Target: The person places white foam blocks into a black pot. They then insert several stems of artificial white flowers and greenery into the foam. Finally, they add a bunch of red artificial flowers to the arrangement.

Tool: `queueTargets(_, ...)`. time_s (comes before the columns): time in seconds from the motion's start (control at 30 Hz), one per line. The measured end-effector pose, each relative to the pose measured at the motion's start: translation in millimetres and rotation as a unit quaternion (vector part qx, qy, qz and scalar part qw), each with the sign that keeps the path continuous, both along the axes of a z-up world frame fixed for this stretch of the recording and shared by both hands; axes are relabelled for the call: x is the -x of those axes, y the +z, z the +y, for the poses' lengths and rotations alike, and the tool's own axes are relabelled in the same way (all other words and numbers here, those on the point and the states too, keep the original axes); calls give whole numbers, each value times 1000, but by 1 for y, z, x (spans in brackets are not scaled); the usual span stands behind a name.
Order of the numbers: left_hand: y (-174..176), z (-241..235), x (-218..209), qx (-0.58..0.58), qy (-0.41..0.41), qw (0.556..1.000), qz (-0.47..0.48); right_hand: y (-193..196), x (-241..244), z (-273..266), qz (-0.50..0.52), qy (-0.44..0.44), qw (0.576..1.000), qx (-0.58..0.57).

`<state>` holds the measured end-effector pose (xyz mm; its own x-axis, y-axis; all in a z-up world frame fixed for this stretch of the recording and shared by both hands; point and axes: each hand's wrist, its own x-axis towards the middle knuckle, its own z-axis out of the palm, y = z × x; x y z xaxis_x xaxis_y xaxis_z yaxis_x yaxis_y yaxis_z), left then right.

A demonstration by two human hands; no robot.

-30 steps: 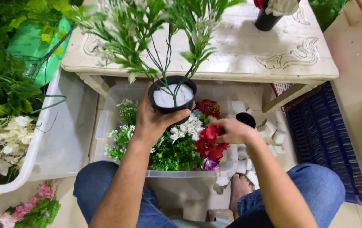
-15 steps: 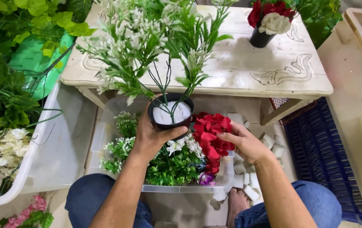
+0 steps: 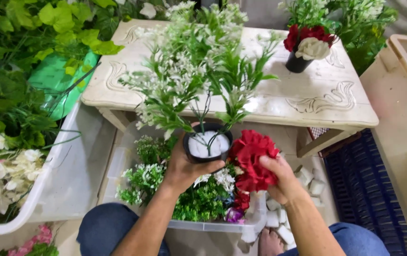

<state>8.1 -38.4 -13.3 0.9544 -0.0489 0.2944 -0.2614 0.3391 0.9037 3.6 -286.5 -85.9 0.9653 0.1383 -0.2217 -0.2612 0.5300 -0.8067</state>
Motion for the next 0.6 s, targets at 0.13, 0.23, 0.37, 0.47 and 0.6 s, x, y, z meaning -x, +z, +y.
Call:
queueTargets(0.13, 0, 4, 5, -17, -16, 999, -29, -4, -2, -12, -40, 17, 998, -39)
queueTargets(0.23, -6, 4, 0, 5, -30, 999, -38, 12, -7, -10, -98, 47, 990, -88)
queueTargets(0.37, -6, 8, 5, 24, -55, 997, -54, 63, 6, 15, -215, 106, 960, -144)
queueTargets(0.47, -7, 15, 0, 19, -59, 995, -73, 66, 5, 12, -203, 87, 965, -142)
queueTargets(0.6, -6, 17, 7, 12, -71, 996, -58, 54, 31, 6, -140, 54, 979, -140)
